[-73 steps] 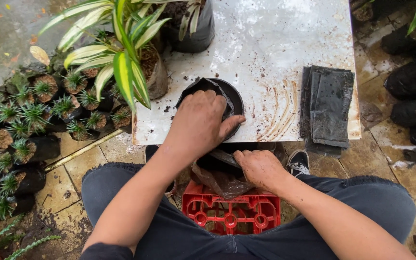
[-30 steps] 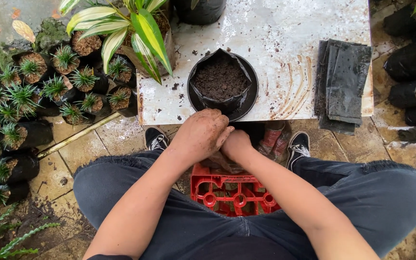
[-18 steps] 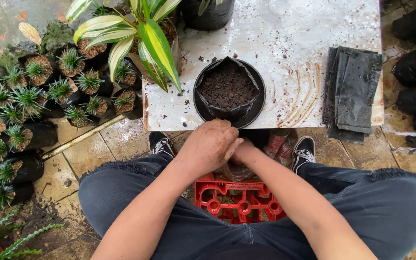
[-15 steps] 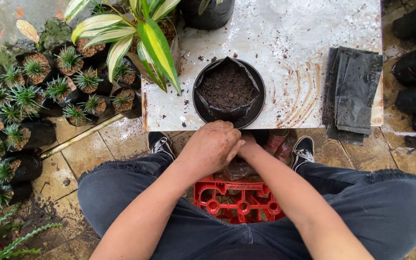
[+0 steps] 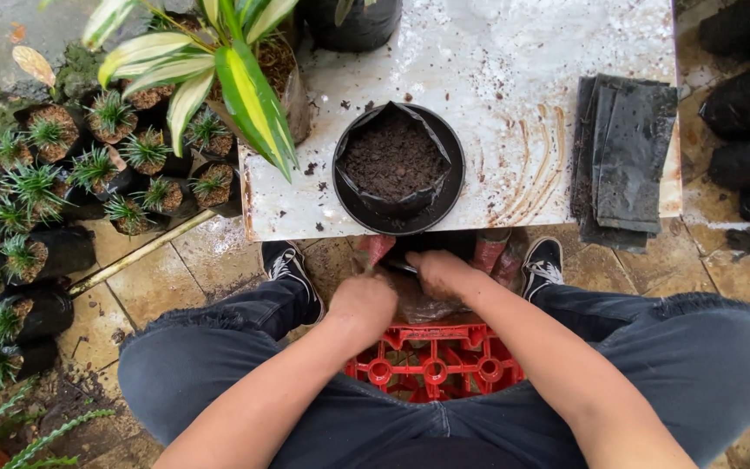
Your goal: The person scoops soil from a sack using a small black bowl and pours it into a black plastic pot. They then press the soil down with their hand to compact it. This process is repeated multiple times to fill the pot.
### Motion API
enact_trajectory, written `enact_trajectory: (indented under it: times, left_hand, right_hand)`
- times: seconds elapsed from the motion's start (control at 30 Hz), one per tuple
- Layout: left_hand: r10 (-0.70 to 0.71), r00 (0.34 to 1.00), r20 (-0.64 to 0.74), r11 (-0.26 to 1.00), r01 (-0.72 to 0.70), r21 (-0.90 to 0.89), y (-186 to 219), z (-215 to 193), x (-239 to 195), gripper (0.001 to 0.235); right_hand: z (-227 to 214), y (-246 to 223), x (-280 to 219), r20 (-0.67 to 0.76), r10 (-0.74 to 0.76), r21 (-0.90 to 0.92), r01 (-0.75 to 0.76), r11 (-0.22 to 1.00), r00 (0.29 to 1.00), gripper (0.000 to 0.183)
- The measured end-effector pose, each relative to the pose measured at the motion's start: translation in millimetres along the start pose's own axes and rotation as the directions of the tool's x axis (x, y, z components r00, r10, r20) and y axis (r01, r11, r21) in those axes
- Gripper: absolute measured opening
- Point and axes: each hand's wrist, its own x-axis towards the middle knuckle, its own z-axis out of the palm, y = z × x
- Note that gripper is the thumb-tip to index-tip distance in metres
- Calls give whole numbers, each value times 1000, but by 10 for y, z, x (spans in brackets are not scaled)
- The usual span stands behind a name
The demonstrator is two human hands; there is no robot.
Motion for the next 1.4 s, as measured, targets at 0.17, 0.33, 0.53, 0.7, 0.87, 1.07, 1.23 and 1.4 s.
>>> enact_trajectory:
  times: [0.17,0.33,0.53,0.7,0.87,1.07,1.23,1.4]
  left_hand:
    - [-28,994,-103,995,38,92,-40,-211,-145,20]
    - [-45,996,-70,997,49,57,-122,-229,-201,22]
    - [16,999,30,1000,-16,7,1,-464,-359,26]
    - [-23,995,93,1000,24,-16,41,-476,-371,34]
    - [-105,993,58,994,106,-18,117,-418,-453,32]
    - [-103,970,-221,980,136,142,675,-260,-456,23]
    - [190,924,-332,977,-144,159,692,222,-115,13]
    - [357,863,-357,934,-322,155,718,217,-112,15]
  right_hand:
    - [1,-143,-275,8,-7,-29,7,1000,1000,55]
    - [-338,-251,-409,68,65,-50,-61,997,996,51]
    - [-14,-153,289,-3,53,-129,-53,990,999,41]
    - [455,-249,803,4,25,-30,-24,999,1000,37]
    - [-261,-558,-106,198,-90,-147,120,982,976,50]
    - [-598,-548,-458,205,-14,-27,20,999,979,66]
    - [-637,-417,-505,177,115,-5,-116,993,977,62]
    - [-498,-185,-299,165,191,-131,-170,977,968,59]
